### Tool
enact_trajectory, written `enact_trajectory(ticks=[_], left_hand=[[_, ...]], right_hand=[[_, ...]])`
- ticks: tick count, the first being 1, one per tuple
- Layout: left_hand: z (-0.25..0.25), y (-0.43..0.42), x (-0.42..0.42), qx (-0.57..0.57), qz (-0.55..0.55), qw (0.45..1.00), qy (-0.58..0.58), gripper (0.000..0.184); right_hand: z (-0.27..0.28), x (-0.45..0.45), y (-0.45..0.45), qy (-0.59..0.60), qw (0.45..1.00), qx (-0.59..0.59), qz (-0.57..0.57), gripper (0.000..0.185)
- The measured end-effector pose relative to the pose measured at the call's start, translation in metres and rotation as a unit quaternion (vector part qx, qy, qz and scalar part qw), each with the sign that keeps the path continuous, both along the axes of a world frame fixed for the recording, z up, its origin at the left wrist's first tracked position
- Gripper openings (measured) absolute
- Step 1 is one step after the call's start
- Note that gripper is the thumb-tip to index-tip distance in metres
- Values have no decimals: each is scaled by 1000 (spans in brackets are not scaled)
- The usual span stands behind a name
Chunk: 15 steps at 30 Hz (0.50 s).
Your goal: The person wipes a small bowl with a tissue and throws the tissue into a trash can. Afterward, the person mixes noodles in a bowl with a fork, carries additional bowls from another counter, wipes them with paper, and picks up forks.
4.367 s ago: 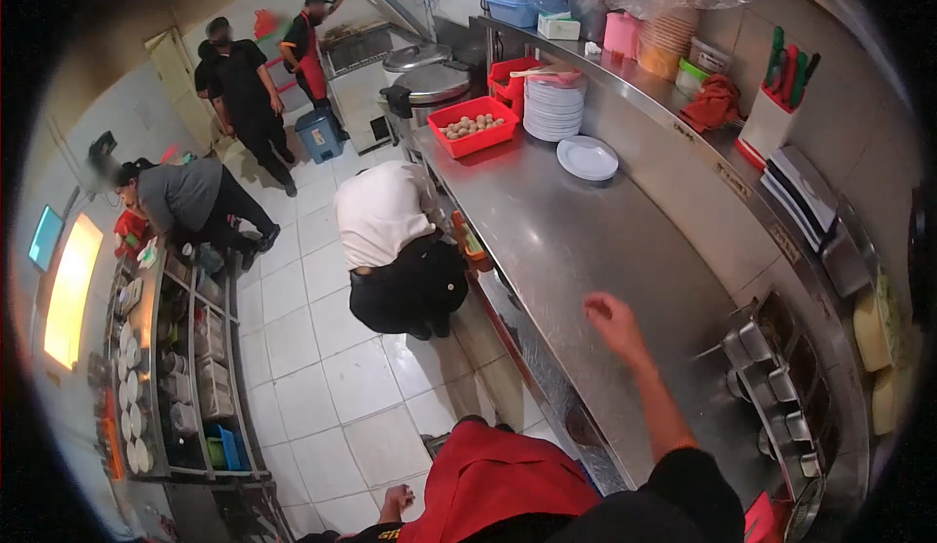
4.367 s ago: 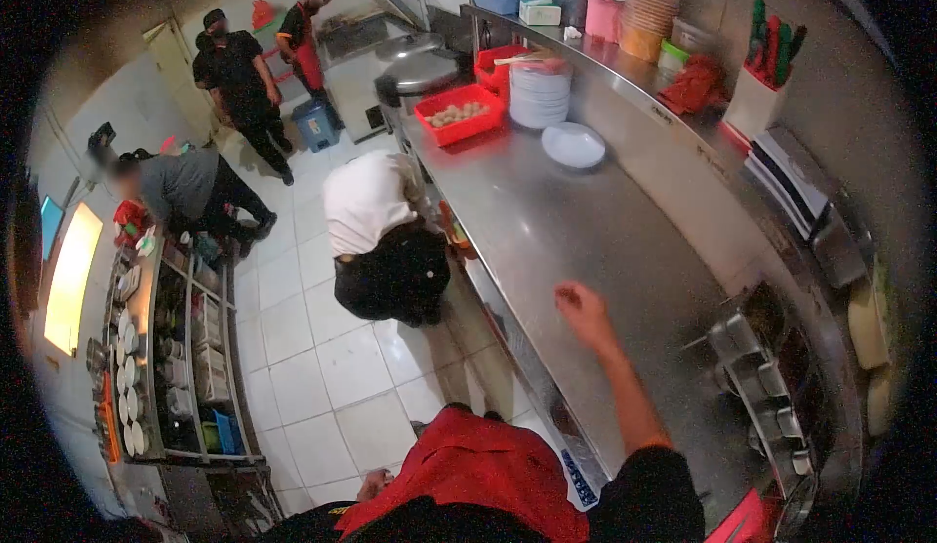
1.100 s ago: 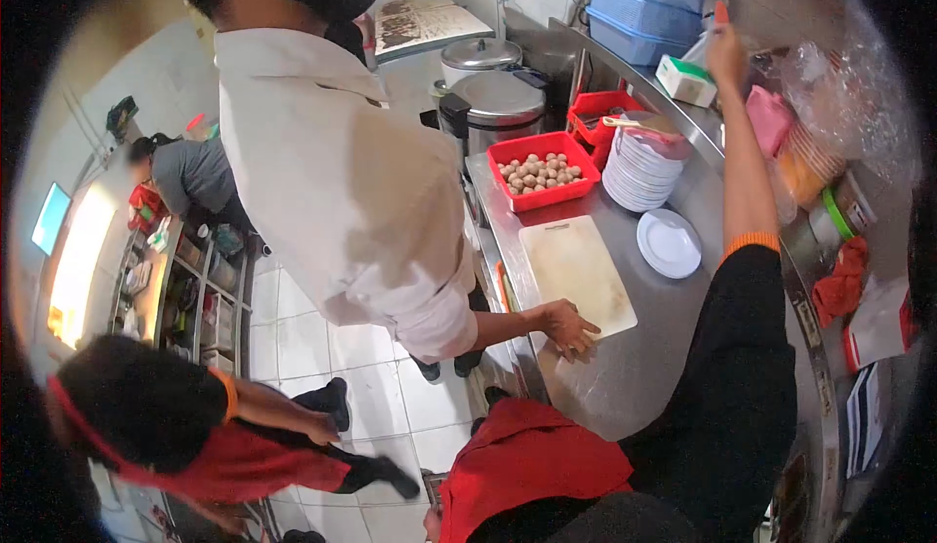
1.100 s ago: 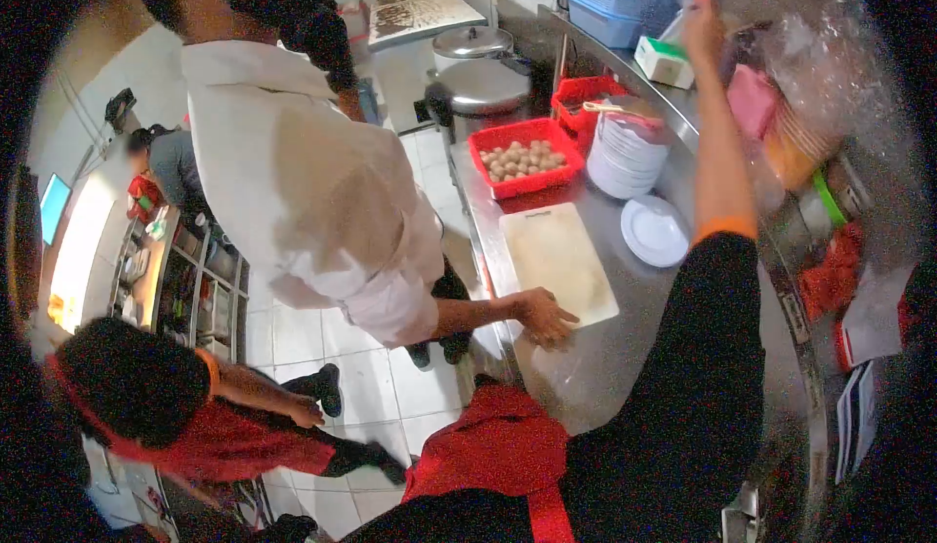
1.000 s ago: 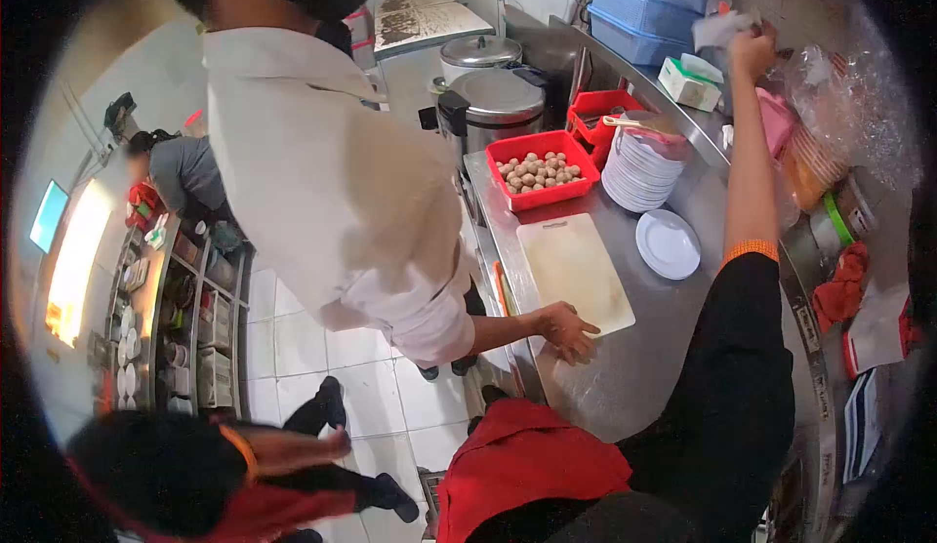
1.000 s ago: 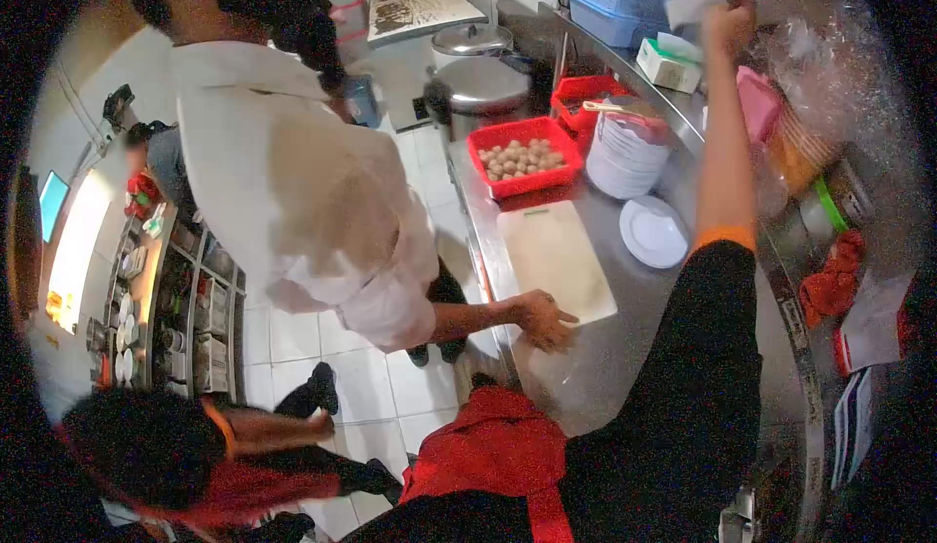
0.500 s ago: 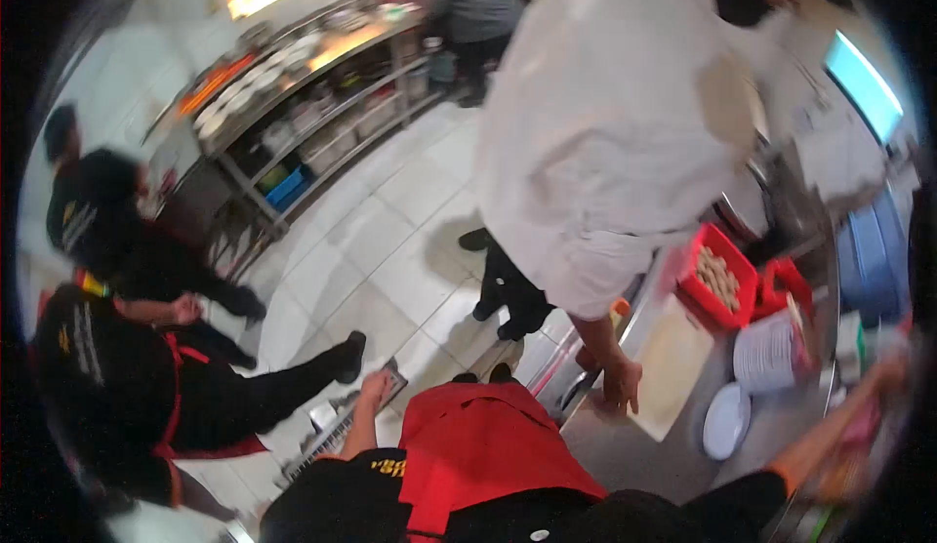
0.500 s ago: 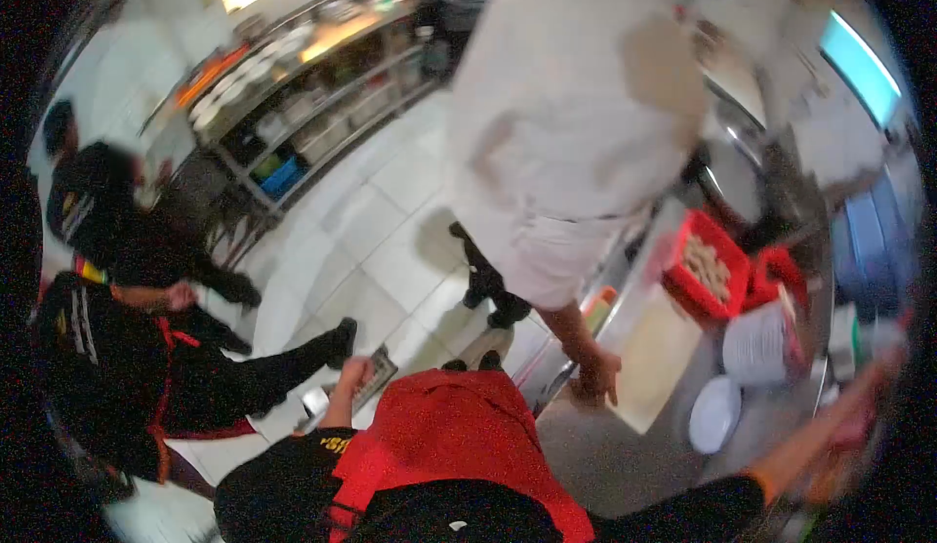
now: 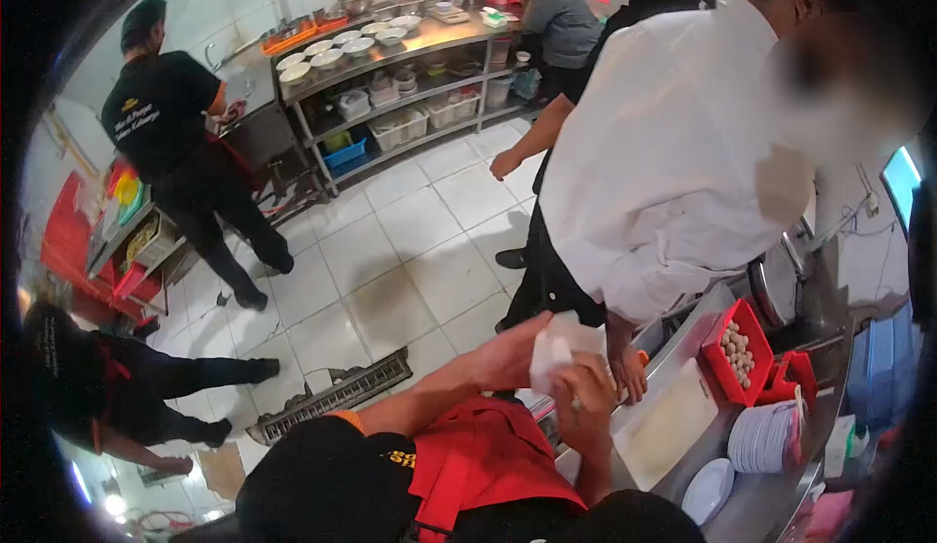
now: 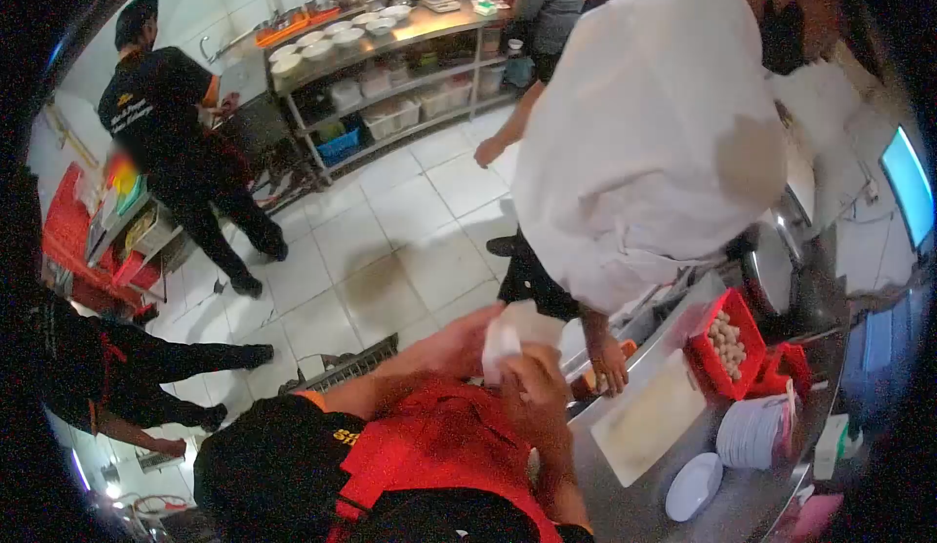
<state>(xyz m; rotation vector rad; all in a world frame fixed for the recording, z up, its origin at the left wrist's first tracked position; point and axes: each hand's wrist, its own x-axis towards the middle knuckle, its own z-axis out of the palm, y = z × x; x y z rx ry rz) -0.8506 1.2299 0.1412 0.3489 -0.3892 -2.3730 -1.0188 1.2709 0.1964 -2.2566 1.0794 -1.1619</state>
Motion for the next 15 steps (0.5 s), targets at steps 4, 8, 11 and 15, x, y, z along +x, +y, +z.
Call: enact_trajectory(ticks=[4, 8, 11, 15], left_hand=[[-9, 9, -3, -30, 93, 989, -108, 37], [-21, 12, -12, -63, 161, 969, -178, 26], [-24, 15, -12, -133, 180, 920, -321, 24], [-45, 18, -13, -242, 233, 860, -384, 26]], right_hand=[[-44, 22, -7, -34, 998, -49, -28, 21], [-58, 17, -6, 87, 984, -114, -103, 35], [-60, 23, -5, 34, 987, -82, -135, 39], [-56, 32, -7, -22, 990, 53, -128, 39]])
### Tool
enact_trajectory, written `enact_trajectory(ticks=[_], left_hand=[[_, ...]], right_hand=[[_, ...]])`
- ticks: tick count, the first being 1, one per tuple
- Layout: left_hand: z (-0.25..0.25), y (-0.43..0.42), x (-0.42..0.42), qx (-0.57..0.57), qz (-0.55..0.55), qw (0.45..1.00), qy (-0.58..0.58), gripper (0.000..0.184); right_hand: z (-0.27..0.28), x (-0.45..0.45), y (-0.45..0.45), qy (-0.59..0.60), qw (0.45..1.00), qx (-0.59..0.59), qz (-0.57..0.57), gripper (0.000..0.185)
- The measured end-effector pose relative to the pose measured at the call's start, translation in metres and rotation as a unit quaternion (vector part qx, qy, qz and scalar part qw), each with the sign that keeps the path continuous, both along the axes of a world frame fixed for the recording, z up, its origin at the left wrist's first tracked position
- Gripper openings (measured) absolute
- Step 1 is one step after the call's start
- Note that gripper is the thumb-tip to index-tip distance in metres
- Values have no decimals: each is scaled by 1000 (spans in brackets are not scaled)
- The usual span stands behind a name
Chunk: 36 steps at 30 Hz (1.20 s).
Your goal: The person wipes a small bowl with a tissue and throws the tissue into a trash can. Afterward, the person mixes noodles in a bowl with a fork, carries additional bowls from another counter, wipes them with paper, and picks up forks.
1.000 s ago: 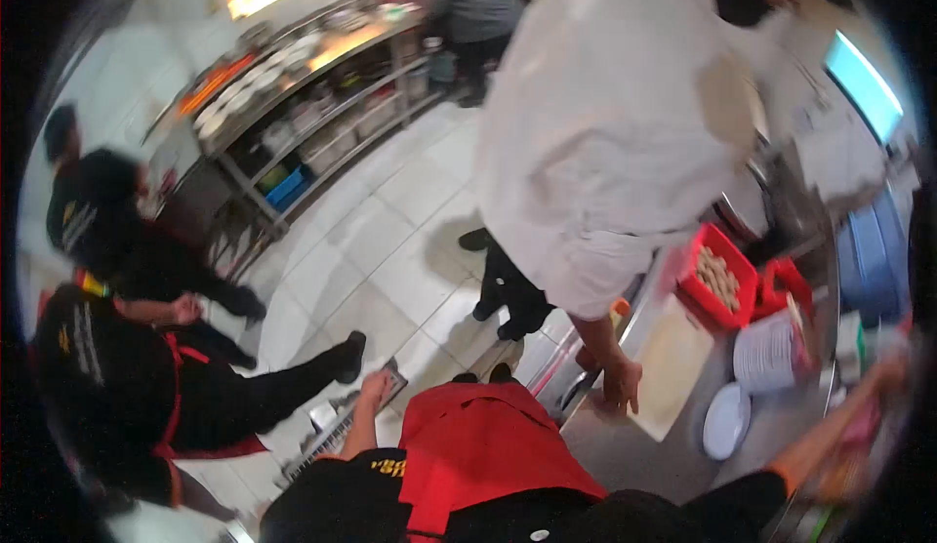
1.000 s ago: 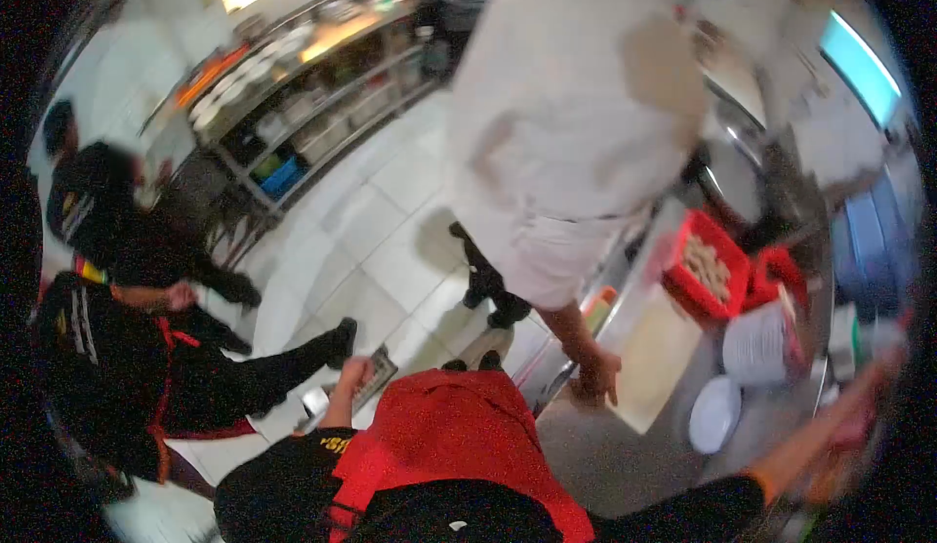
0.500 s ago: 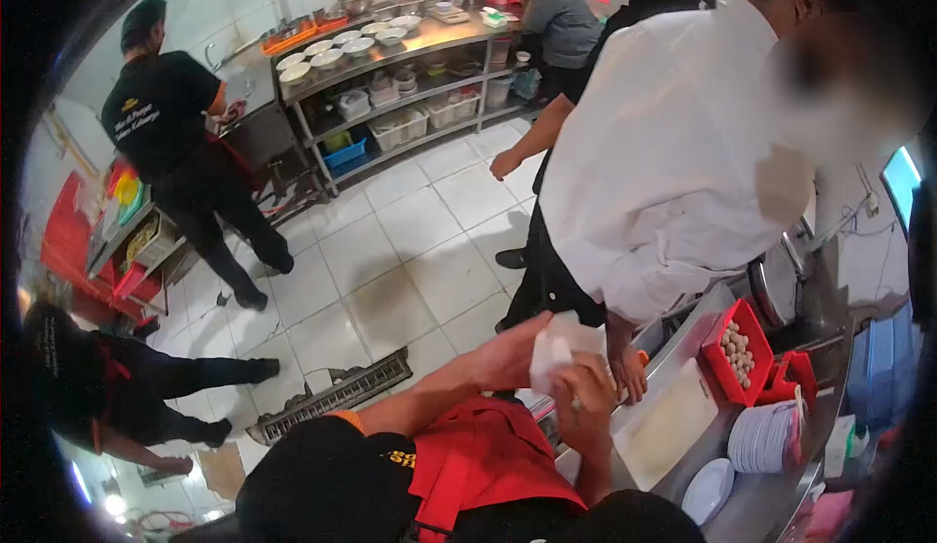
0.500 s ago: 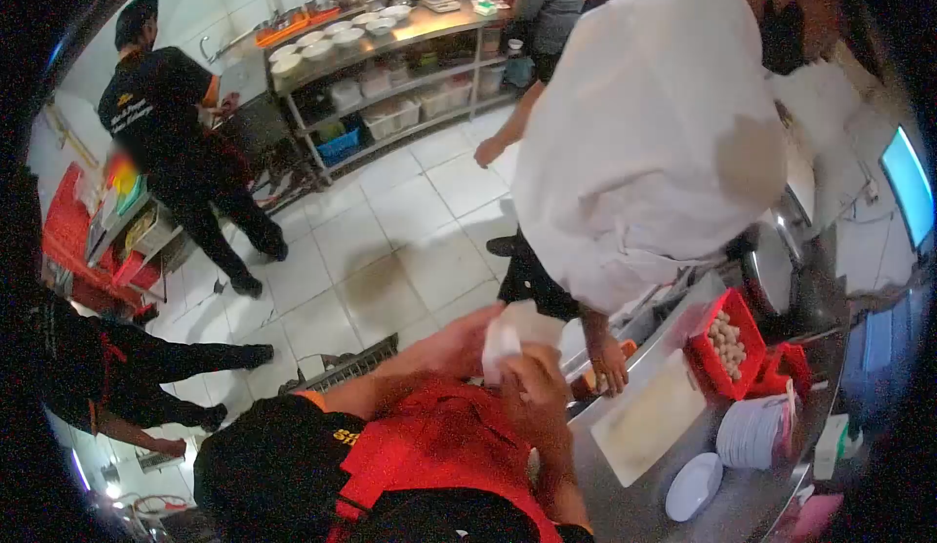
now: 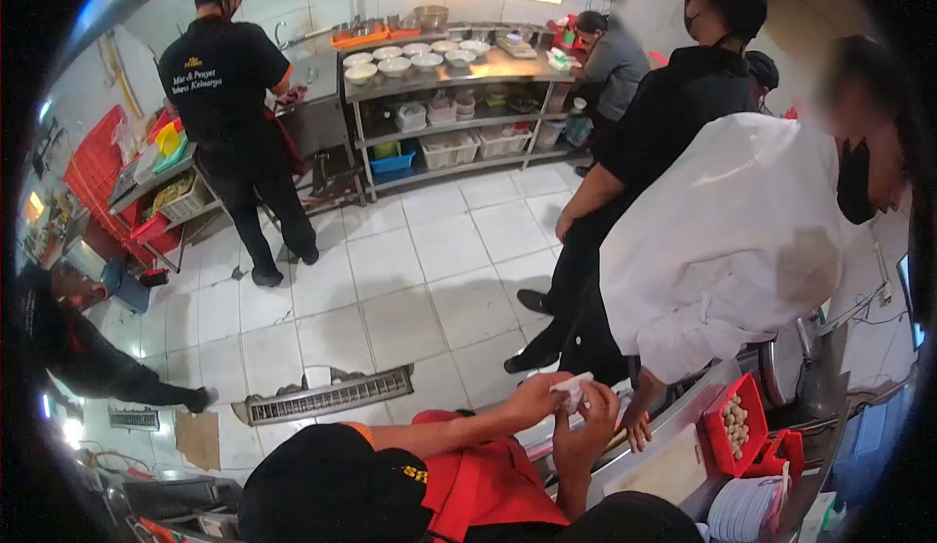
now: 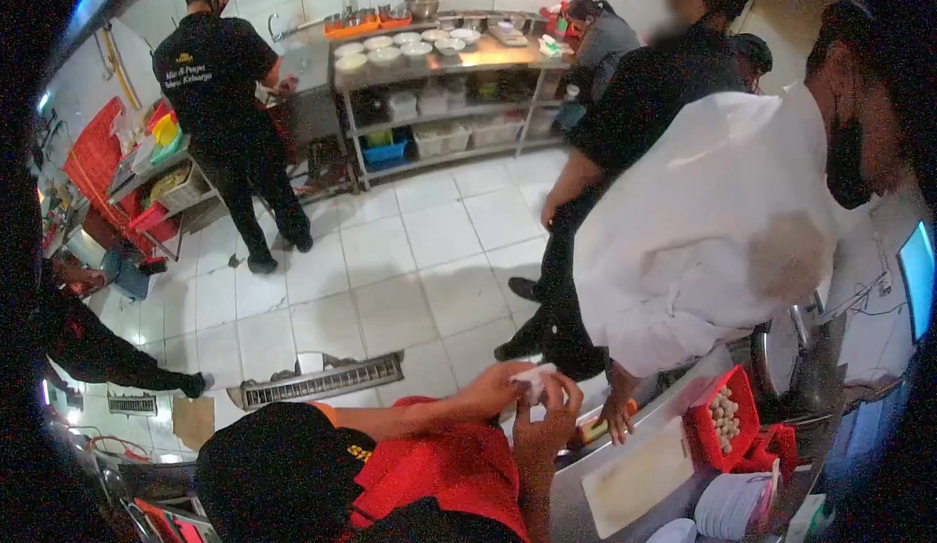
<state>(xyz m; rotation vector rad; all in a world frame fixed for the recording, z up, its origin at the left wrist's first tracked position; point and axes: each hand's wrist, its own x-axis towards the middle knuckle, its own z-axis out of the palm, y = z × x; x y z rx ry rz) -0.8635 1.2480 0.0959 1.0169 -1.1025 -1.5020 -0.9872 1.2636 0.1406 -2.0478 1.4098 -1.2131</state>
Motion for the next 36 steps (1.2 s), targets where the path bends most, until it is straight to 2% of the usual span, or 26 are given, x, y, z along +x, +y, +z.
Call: enact_trajectory(ticks=[4, 6, 7, 8, 10, 11, 13, 14, 15, 17, 19, 20, 22, 23, 24, 26, 27, 30, 31, 32, 33, 34, 35, 36], left_hand=[[13, 9, 8, 24, -68, 993, -94, 30], [16, 17, 3, 33, -84, 994, -67, 38], [14, 16, 5, 61, -119, 991, -32, 48], [4, 15, 3, 62, -123, 990, -33, 48], [-24, 12, -5, 57, -80, 994, 55, 54], [-30, 10, -14, 64, -88, 992, 58, 54], [-35, 2, -27, -21, 30, 999, 37, 56], [-25, 1, -25, -19, 27, 999, 39, 56], [-15, -2, -20, -15, 8, 997, 70, 59], [7, -4, -13, -10, -11, 995, 101, 62], [20, -4, -9, -76, 19, 988, 137, 63], [20, -8, -6, -74, 18, 988, 138, 63], [22, -17, 3, -145, 11, 983, 109, 65], [28, -18, 8, -157, -10, 981, 115, 67], [33, -15, 7, -155, -10, 981, 116, 67], [37, -10, 7, -75, -21, 976, 204, 68], [27, -10, 2, -119, -27, 978, 170, 69], [7, -5, -21, -154, -18, 982, 104, 68], [23, 4, -19, -135, -58, 988, 48, 65], [26, 4, -19, -132, -59, 988, 48, 65], [27, 4, -20, -168, -73, 983, -13, 63], [27, 4, -21, -203, -87, 972, -76, 62], [29, 3, -21, -209, -81, 974, -21, 55], [31, -1, -14, -209, -83, 974, -21, 55]], right_hand=[[-19, -5, -5, -6, 999, -29, 14, 34], [-20, -9, -6, 6, 999, -38, 7, 32], [-21, -11, -6, 31, 998, -50, 9, 31], [-23, -13, -4, 56, 997, -60, 11, 30], [-32, -8, -1, 27, 998, -55, 15, 28], [-36, -7, 4, 0, 999, -50, 21, 27], [-35, -3, 5, 6, 998, -53, 14, 26], [-31, 2, 5, 10, 998, -58, 12, 25], [-24, 12, 11, -120, 993, -1, 8, 23], [-21, 7, 6, -75, 997, -8, 27, 22], [-22, 7, 5, -29, 998, -14, 48, 21], [-23, 13, 9, -61, 997, -20, 49, 19], [-22, 16, 13, -93, 994, -23, 47, 18], [-17, 16, 14, -126, 989, 11, 73, 17], [-13, 16, 14, -160, 981, 44, 98, 17], [-8, 16, 11, -176, 977, 44, 114, 16], [-13, 15, 9, -193, 977, 30, 85, 16], [-18, 6, -1, -193, 981, 18, 18, 15], [-17, 5, -9, -227, 973, 26, -29, 12], [-16, 2, -17, -258, 963, 35, -76, 10], [-19, -7, -26, -208, 972, 33, -107, 13], [-20, -13, -29, -208, 971, 32, -109, 13], [-16, -16, -32, -205, 976, 9, -74, 16], [-11, -18, -32, -201, 979, -14, -39, 19]])
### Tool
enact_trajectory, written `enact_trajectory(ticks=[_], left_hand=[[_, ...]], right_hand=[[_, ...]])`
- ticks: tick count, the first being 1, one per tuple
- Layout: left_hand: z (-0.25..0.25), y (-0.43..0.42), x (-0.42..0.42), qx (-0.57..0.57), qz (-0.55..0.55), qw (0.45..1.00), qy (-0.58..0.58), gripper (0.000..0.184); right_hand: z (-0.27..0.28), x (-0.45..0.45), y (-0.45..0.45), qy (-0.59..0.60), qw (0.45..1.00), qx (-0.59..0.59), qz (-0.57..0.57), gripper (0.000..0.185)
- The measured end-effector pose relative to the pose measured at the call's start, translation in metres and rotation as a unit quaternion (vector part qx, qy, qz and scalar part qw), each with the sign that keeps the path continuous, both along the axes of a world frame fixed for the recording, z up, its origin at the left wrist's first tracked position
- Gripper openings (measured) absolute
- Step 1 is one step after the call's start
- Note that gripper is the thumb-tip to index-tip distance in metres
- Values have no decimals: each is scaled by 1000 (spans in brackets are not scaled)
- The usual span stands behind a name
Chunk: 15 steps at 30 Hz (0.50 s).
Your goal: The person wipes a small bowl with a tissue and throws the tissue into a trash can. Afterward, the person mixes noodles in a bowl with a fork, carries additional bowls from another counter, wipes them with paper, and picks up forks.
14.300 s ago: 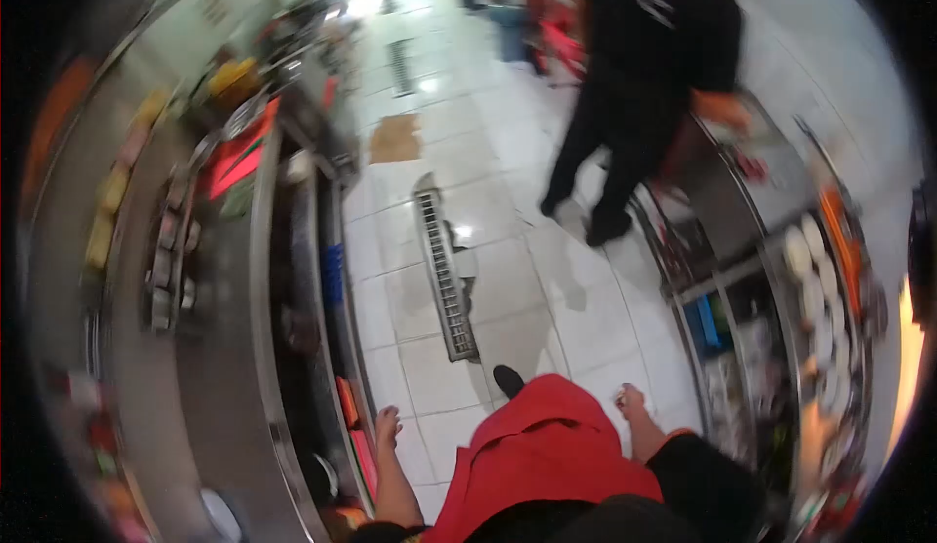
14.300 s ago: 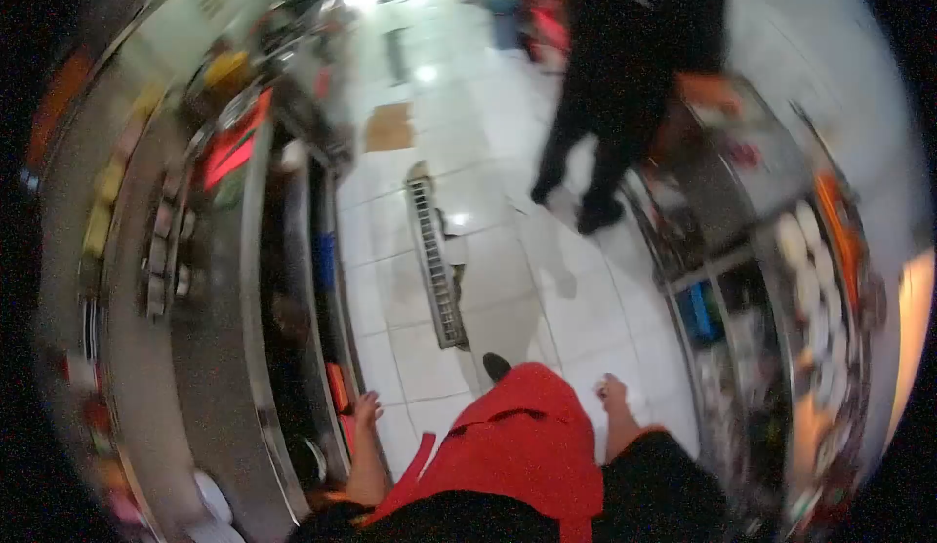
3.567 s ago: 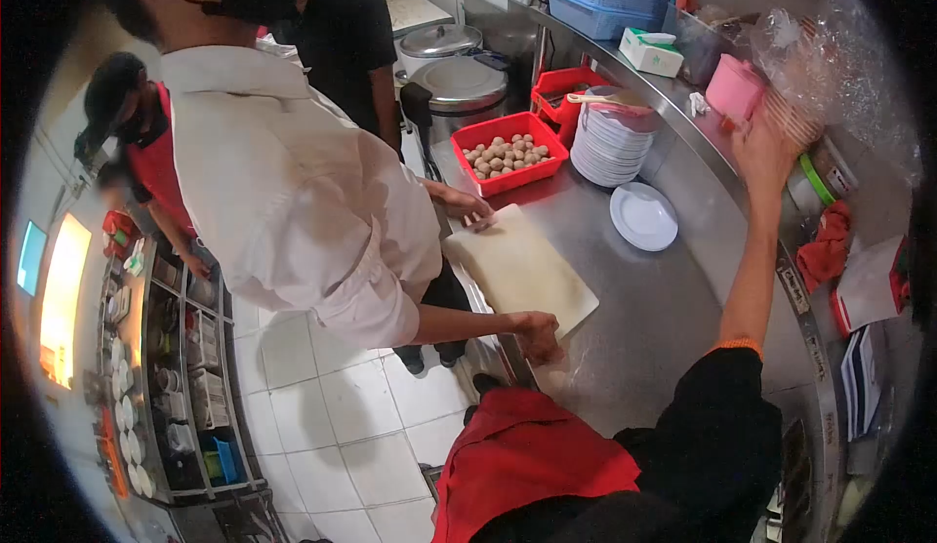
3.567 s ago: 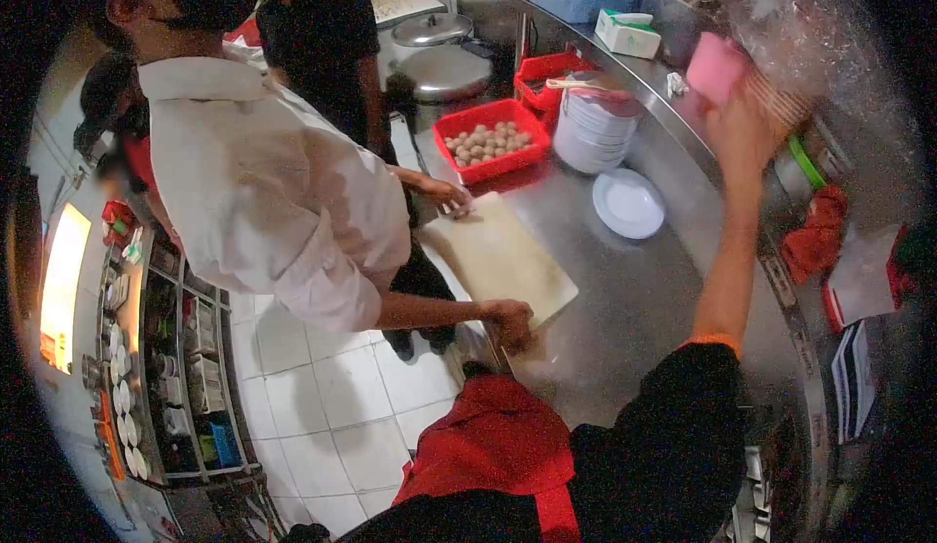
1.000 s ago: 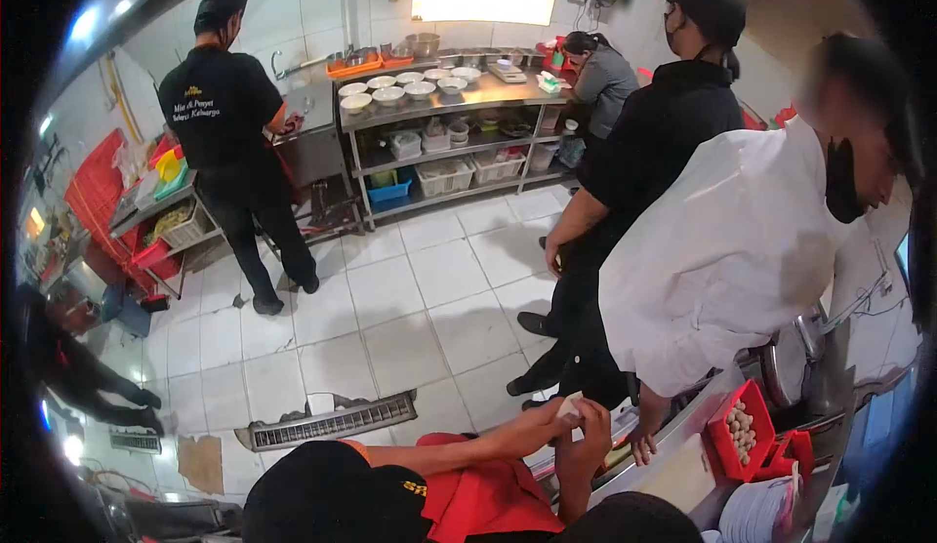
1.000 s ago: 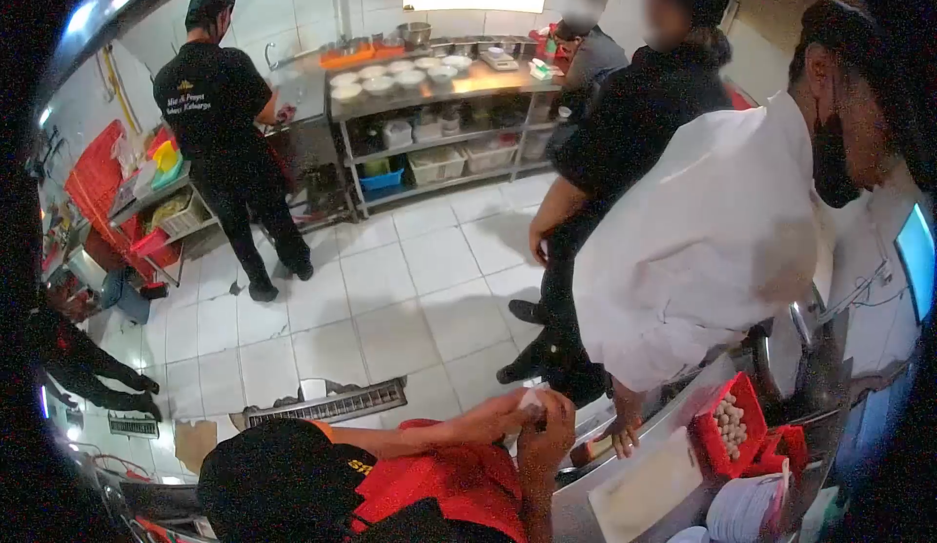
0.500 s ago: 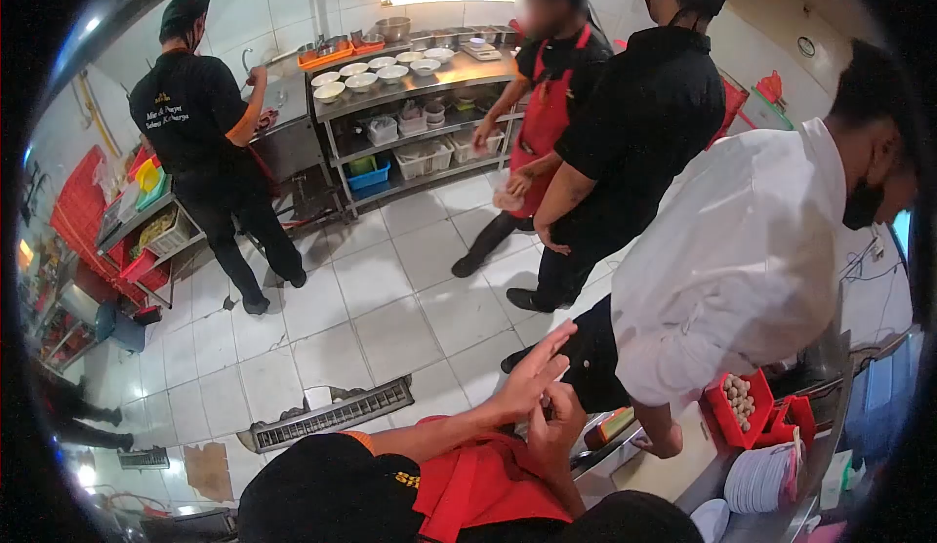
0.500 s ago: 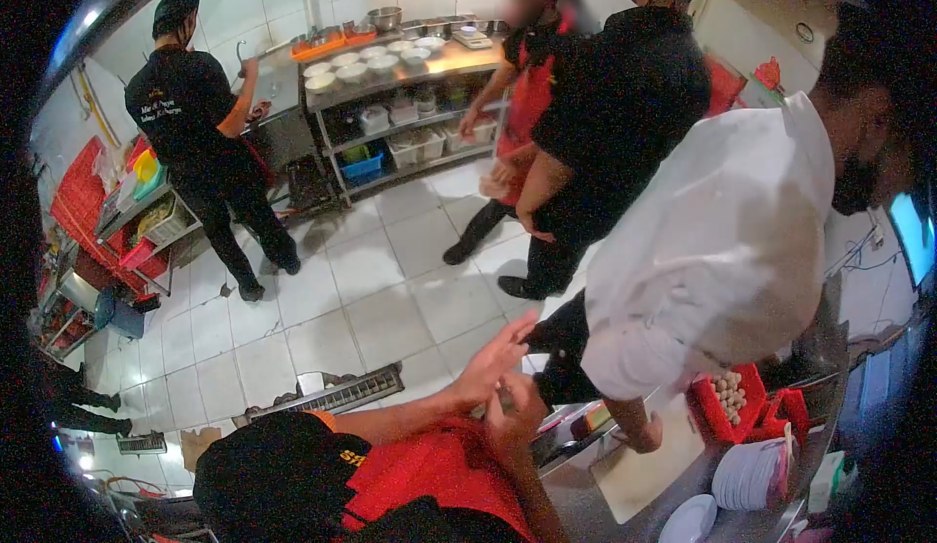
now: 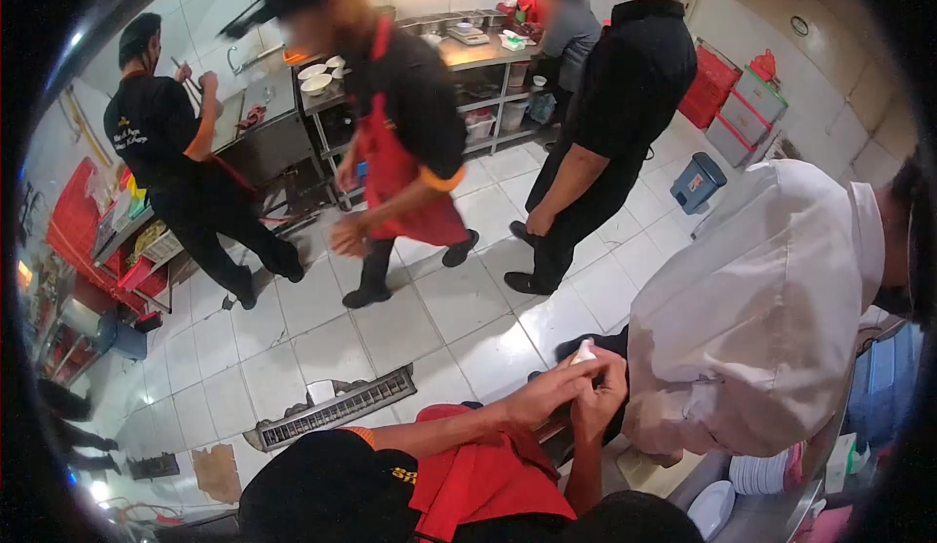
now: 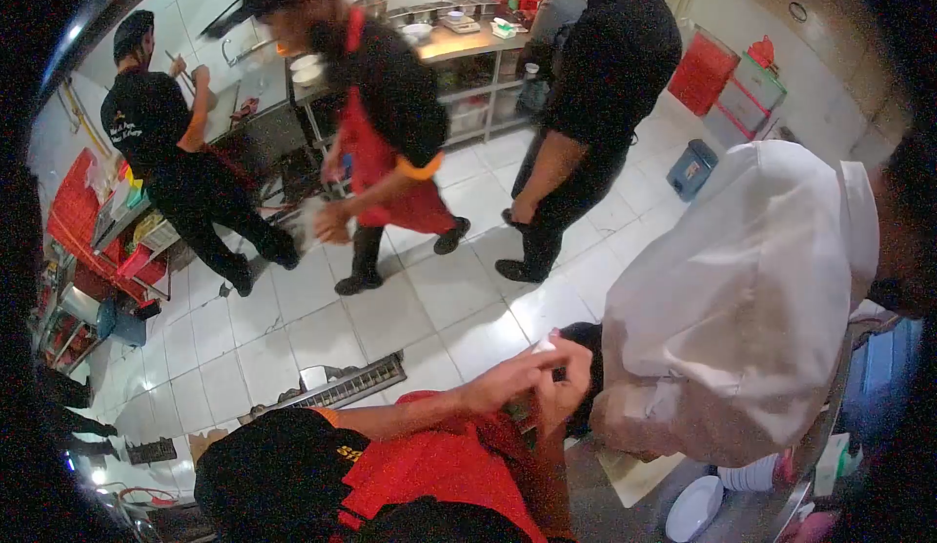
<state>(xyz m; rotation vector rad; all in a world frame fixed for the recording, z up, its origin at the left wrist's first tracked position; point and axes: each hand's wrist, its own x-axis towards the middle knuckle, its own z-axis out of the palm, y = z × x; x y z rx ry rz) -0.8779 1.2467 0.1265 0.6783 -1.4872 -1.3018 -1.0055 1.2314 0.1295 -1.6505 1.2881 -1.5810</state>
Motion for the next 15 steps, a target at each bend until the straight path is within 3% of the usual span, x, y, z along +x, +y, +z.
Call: enact_trajectory(ticks=[2, 3, 4, 7, 10, 12, 15], left_hand=[[18, -8, 20, 158, -179, 971, 19, 47], [-2, -5, 11, 155, -184, 957, 163, 46], [-3, -5, 14, 155, -185, 956, 165, 46], [3, -13, 37, 292, -231, 916, 148, 63], [2, -17, 49, 285, -322, 895, 118, 71], [-6, -17, 48, 255, -317, 908, 98, 71], [8, -11, 55, 308, -316, 888, 124, 69]], right_hand=[[17, -7, -2, 59, 996, -44, 56, 25], [13, -16, -6, 133, 981, -62, 125, 27], [18, -16, -9, 205, 956, -80, 194, 30], [34, -7, 3, 212, 956, -8, 203, 29], [22, -2, 4, 220, 948, -5, 230, 27], [14, -1, 6, 203, 961, -39, 182, 27], [15, 4, 11, 216, 966, -55, 130, 27]])
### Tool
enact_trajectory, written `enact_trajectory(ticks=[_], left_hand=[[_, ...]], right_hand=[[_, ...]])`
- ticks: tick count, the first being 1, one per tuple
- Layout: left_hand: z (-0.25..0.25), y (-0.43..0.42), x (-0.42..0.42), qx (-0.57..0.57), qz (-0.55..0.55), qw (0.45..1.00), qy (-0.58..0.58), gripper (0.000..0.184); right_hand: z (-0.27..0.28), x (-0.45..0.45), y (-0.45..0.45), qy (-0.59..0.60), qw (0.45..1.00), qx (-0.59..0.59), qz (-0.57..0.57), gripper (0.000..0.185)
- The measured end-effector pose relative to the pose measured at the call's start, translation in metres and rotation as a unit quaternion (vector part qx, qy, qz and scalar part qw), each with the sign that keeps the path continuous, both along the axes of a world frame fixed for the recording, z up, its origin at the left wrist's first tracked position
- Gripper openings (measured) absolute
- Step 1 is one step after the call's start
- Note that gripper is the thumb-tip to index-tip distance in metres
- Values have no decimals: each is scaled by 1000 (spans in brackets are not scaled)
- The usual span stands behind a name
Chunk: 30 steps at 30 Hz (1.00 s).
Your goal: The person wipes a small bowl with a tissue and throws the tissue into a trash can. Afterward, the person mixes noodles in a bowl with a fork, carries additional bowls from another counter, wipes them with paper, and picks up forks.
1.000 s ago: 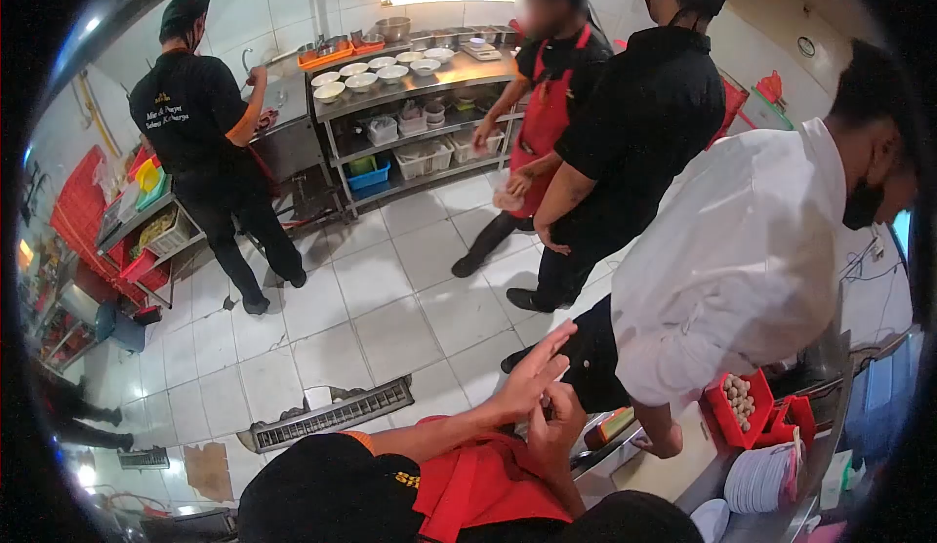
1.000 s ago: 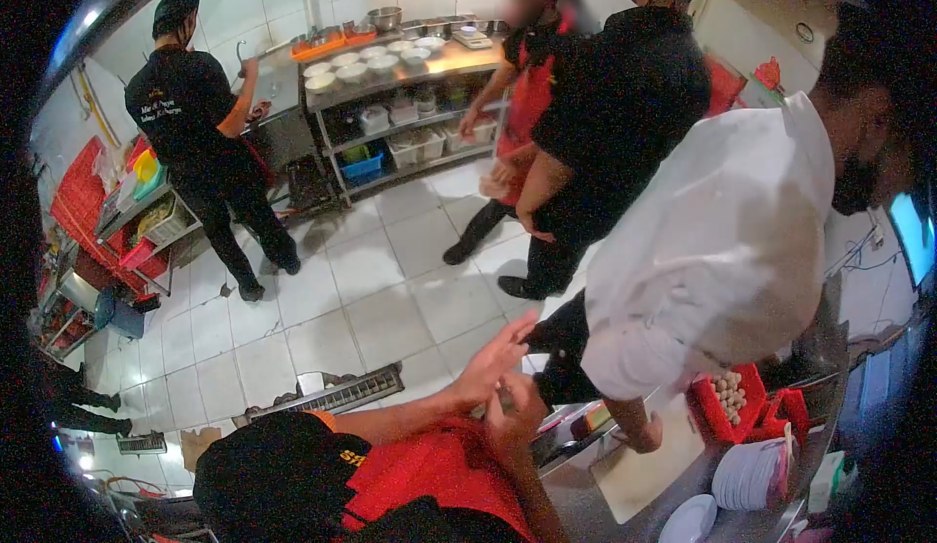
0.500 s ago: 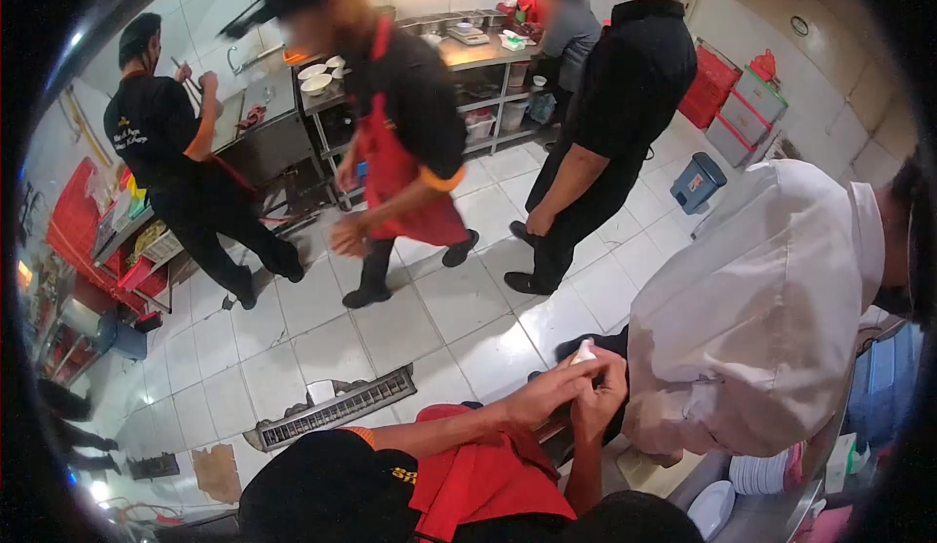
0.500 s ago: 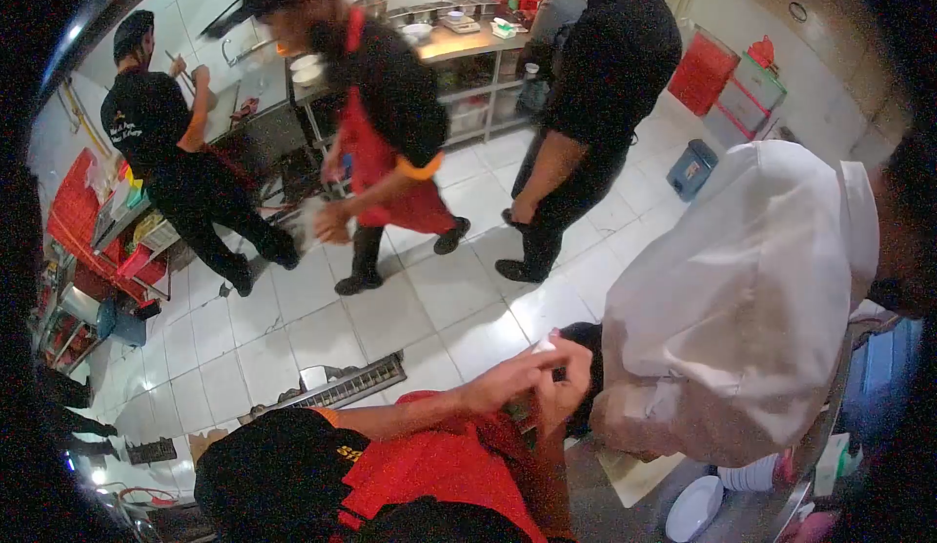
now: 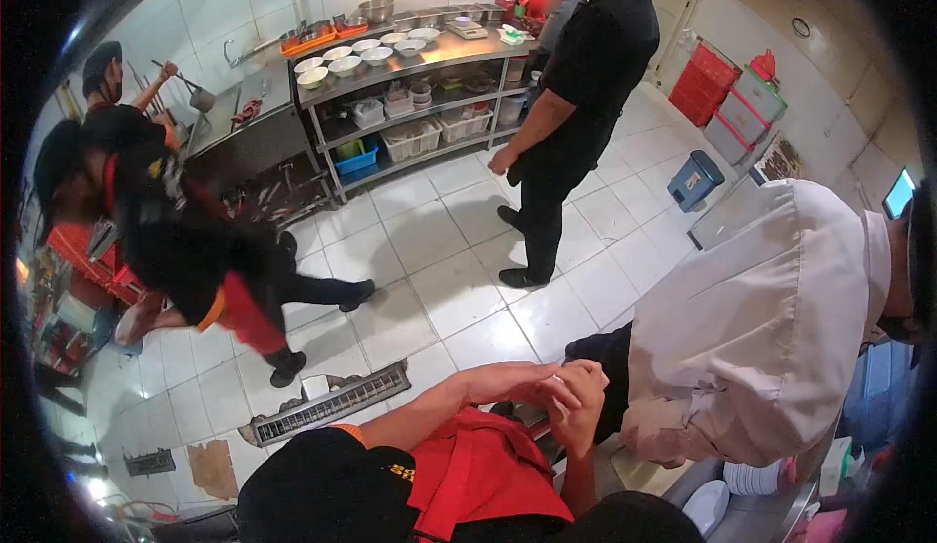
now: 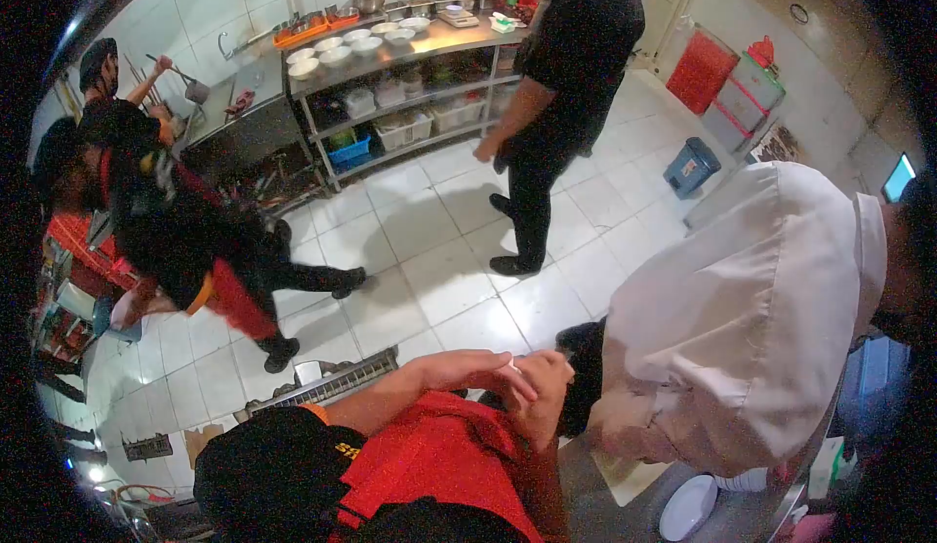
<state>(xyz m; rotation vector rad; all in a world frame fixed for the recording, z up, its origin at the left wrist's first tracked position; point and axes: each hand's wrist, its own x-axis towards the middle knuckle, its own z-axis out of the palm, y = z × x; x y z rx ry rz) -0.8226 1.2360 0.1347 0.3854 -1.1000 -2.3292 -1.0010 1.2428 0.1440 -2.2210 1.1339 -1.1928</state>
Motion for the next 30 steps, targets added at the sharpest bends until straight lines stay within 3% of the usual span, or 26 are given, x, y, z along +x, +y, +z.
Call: enact_trajectory(ticks=[3, 4, 6, 9, 11, 15, 17, 19, 23, 25, 27, 30], left_hand=[[0, 4, 8, -12, -1, 1000, 23, 65], [-3, 5, 11, -3, 56, 998, 22, 62], [-7, 5, 26, 14, 143, 989, 12, 62], [6, 4, 29, -20, 160, 987, -18, 61], [10, 6, 19, -54, 141, 988, -44, 61], [-4, 6, 1, -167, 159, 968, -101, 55], [-2, 8, -3, -153, 198, 964, -90, 47], [-22, 9, -6, -91, 234, 954, -166, 41], [-44, 6, -9, -130, 268, 928, -224, 40], [-47, 5, -8, -142, 280, 922, -227, 40], [-43, 5, -8, -133, 296, 921, -217, 41], [-34, 10, -9, -133, 311, 914, -223, 41]], right_hand=[[1, 1, 8, -1, 998, -24, -54, 24], [-2, -5, 8, -1, 998, -23, -55, 24], [-9, -20, 7, -38, 993, 27, -107, 18], [4, -9, 14, -91, 976, 135, -144, 21], [-24, -13, 8, -32, 989, 93, -108, 24], [-36, -3, 12, -137, 980, 118, -86, 28], [-35, -2, 14, -157, 969, 152, -112, 22], [-35, -1, 16, -135, 973, 158, -104, 20], [-34, 7, 16, -91, 986, 114, -81, 17], [-41, 7, 12, -88, 988, 110, -60, 25], [-37, 12, 11, -204, 962, 178, -24, 28], [-27, 6, 17, -254, 945, 205, 13, 26]])
